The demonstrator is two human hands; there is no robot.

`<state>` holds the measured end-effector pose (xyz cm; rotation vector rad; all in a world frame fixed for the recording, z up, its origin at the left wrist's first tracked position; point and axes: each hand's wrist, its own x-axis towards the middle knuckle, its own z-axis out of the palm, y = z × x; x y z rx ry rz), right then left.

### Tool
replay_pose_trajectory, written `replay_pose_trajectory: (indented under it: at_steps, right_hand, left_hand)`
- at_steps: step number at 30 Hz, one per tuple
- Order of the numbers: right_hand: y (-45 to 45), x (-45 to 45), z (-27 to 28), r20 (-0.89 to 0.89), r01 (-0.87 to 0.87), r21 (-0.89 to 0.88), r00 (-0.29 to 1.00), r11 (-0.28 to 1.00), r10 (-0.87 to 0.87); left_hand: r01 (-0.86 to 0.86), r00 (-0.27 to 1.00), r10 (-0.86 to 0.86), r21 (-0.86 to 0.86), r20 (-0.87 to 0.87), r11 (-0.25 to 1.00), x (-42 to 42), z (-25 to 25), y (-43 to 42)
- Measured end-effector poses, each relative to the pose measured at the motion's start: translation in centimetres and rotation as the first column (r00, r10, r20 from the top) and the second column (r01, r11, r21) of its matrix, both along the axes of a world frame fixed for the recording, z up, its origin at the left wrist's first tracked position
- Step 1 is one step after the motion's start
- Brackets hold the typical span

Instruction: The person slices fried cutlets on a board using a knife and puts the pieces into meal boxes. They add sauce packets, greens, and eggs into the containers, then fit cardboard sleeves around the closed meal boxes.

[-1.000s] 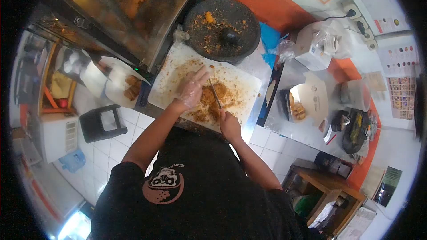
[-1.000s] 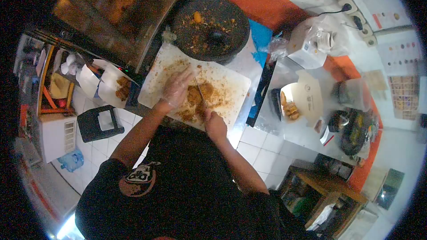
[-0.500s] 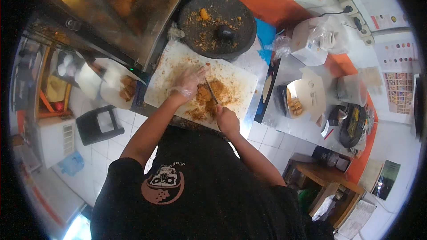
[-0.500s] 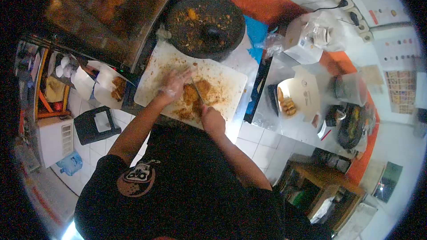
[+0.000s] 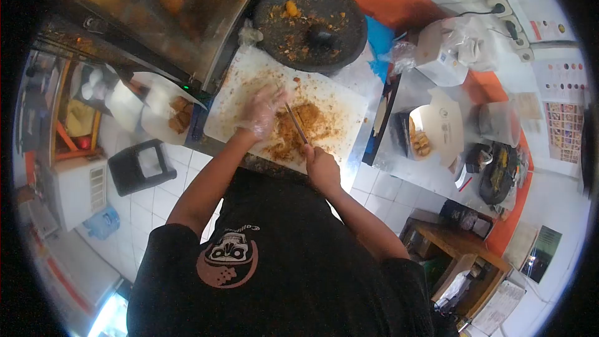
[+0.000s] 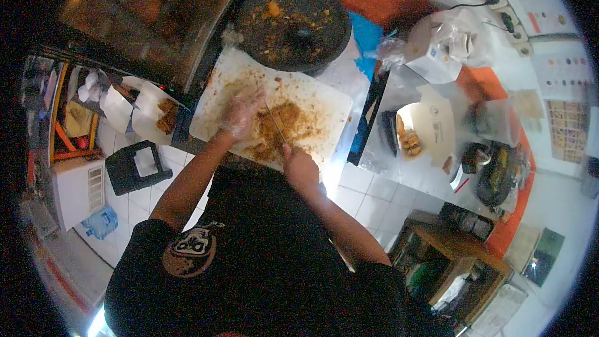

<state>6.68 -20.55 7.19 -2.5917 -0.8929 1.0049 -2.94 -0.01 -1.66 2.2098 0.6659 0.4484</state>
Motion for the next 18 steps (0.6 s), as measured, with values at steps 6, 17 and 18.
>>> replay_pose_trajectory:
  at_steps: [6, 17, 18]
  right_hand:
    - [-1.9, -1.6, -4.0, 0.062, -0.080, 0.042, 0.995, 0.996, 0.077]
    - [-1.7, 0.2, 0.8, 0.031, 0.043, 0.079, 0.998, 0.996, -0.046]
    - [-1.9, 0.6, 1.0, 0.052, 0.048, 0.074, 0.997, 0.996, -0.052]
  left_hand:
    - [0.086, 0.994, -0.045, 0.451, -0.100, 0.888, -3.5, -1.3, -1.9]
    - [0.176, 0.981, -0.116, 0.466, -0.155, 0.867, 0.1, 4.3, -0.1]
    - [0.200, 0.979, -0.163, 0.467, -0.118, 0.862, 0.9, 4.6, -0.1]
